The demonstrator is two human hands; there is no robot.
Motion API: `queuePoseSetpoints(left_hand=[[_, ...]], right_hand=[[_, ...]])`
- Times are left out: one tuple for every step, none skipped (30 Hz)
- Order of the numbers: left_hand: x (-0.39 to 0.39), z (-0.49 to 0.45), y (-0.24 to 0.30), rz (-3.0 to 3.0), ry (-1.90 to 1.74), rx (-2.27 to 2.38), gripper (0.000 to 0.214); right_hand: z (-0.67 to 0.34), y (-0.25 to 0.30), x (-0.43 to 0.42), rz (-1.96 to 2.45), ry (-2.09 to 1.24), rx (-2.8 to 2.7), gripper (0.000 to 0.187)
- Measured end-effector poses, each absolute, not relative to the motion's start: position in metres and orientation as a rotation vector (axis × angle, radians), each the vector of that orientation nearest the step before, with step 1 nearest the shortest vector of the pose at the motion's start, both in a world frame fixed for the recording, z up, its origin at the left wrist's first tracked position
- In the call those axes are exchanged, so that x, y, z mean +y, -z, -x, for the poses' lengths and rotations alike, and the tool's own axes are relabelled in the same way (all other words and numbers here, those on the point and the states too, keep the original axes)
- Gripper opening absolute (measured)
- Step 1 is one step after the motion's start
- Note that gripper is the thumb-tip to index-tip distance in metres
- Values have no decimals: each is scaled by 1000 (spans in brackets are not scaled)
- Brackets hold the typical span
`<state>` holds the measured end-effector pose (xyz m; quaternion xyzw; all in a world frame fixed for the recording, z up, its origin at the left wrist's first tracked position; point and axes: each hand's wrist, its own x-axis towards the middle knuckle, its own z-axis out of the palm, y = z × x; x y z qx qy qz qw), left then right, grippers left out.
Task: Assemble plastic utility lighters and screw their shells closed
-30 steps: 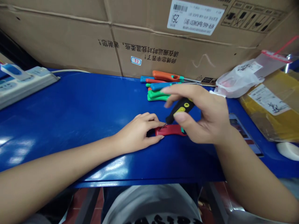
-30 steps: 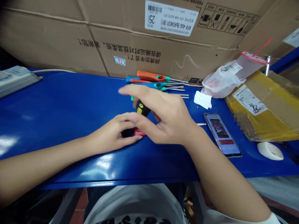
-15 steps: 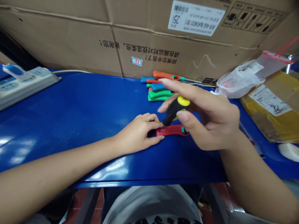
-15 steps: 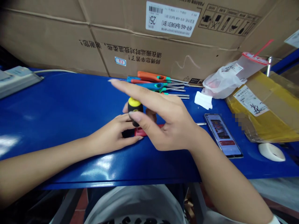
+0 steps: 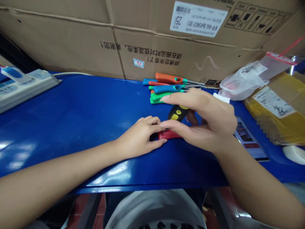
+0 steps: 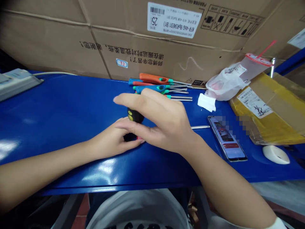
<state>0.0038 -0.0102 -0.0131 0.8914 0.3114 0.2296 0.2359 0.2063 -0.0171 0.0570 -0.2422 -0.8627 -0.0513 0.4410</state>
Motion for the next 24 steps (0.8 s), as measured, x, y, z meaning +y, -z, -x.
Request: queuePoseSetpoints(left_hand=[[-10,-4,13,-2449,-622,861,19],[-10,-4,13,-2451,-620,859,20],[-10,-3,14,-2449,-619,848,21],[-10,-3,14,-2445,-622,831,20],[-10,-3,14,-2440,-630,819,20],[-10,-3,14,-2437,-635,812,18],[-10,-3,15,-2435,-634,813,17],[-10,-3,14,-2434,-633,823,16],[-11,-3,14,-2437,-633,837,16],[-11,-3,14,-2441,-636,852,19],[-11,-4,14,-2446,-638,865,22],[-11,-4,14,-2450,-640,870,24],[-11,-4,14,-2452,-644,866,25],[-11,-4,14,-2451,-646,850,24],[-11,-4,14,-2449,-653,833,22],[-11,-4,15,-2445,-665,822,20],[-10,-4,15,-2442,-673,814,17],[-10,-4,16,-2439,-679,813,15],[-10,-4,16,-2435,-675,817,13],[-10,-4,16,-2426,-669,823,12],[-11,-5,15,-2415,-665,829,11],[-11,-5,15,-2405,-668,832,11],[-11,-5,15,-2400,-677,833,11],[-11,-5,15,-2402,-688,832,11]], right_hand=[[-206,-57,-17,611,165,-2135,30],[-206,-57,-17,626,156,-2154,31],[-206,-58,-17,629,102,-2186,32],[-207,-58,-17,623,14,-2224,34],[-208,-58,-17,618,-84,-2254,36],[-209,-58,-17,610,-160,-2266,38],[-209,-58,-17,607,-192,-2257,38],[-209,-58,-17,606,-173,-2227,35],[-208,-58,-17,607,-111,-2193,32],[-208,-58,-17,608,-24,-2163,30],[-207,-58,-16,606,61,-2141,29],[-206,-58,-16,611,115,-2141,31],[-206,-59,-16,620,123,-2166,33],[-206,-59,-16,628,86,-2211,34],[-207,-59,-17,629,12,-2262,36],[-208,-59,-17,628,-77,-2301,40],[-209,-59,-17,621,-158,-2324,43],[-210,-58,-17,613,-207,-2321,46],[-210,-57,-17,608,-210,-2299,45],[-211,-55,-17,611,-167,-2272,44],[-211,-54,-16,617,-89,-2247,42],[-211,-53,-15,621,6,-2229,42],[-211,-52,-15,613,91,-2216,42],[-211,-53,-14,603,139,-2209,41]])
